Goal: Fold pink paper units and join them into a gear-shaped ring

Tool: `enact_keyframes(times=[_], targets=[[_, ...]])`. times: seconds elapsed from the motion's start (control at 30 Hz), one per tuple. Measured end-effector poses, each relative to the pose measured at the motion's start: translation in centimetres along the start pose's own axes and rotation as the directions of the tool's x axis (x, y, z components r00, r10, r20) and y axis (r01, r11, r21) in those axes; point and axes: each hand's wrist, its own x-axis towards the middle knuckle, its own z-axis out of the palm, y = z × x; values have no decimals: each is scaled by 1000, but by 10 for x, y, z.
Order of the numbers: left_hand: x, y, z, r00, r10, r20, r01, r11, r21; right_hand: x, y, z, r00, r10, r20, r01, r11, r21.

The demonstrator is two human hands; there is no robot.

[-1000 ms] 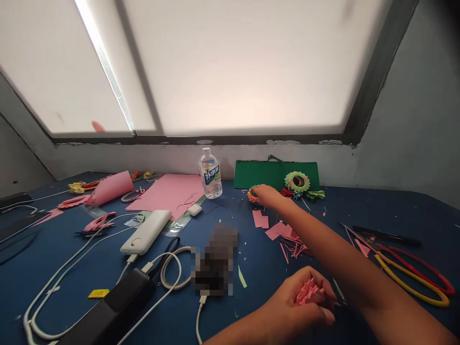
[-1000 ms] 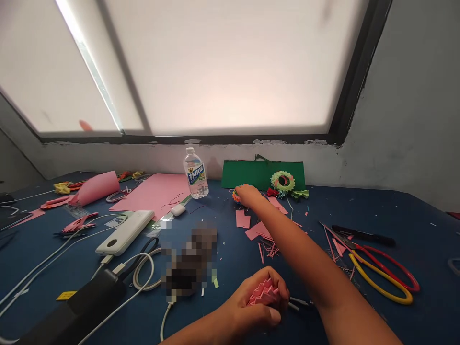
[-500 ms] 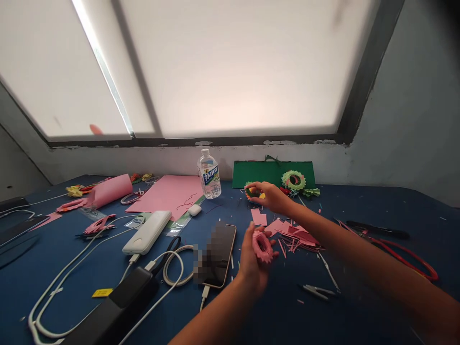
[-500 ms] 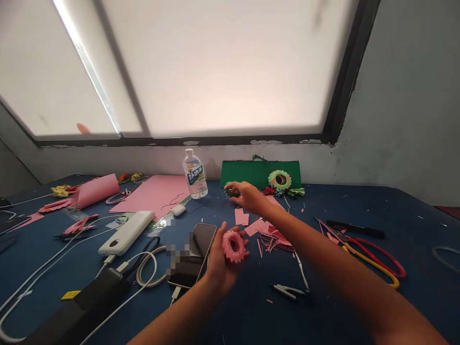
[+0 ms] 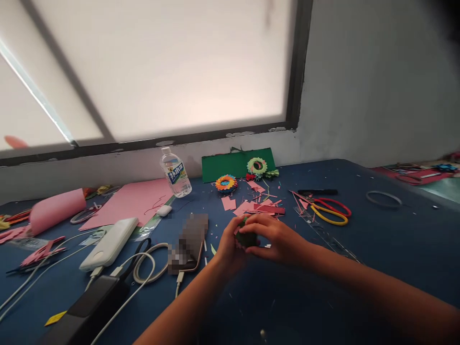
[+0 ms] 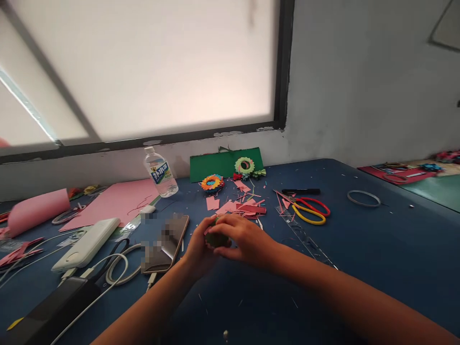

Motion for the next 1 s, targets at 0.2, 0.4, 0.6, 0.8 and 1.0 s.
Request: enact_keyframes(times=[0.2, 0.4, 0.6, 0.8, 1.0], targets=[[4, -16, -5, 983, 184, -23, -168, 936, 309, -10, -5, 15, 953, 254, -168, -214, 950, 227], [-11, -28, 0, 808, 549, 213, -551, 576, 604, -3, -27, 45, 690, 719, -83, -264, 358, 896], [-21, -24, -3, 621, 514, 591, -763, 223, 607, 7, -20, 29, 654, 750, 102, -176, 20, 984], [-20, -23, -9, 501, 401, 767, -839, 10, 543, 4, -15, 33, 678, 697, 233, -196, -134, 971], [-18, -18, -8, 512, 395, 763, -767, -190, 613, 1, -15, 36, 725, 650, 227, -178, -142, 974]])
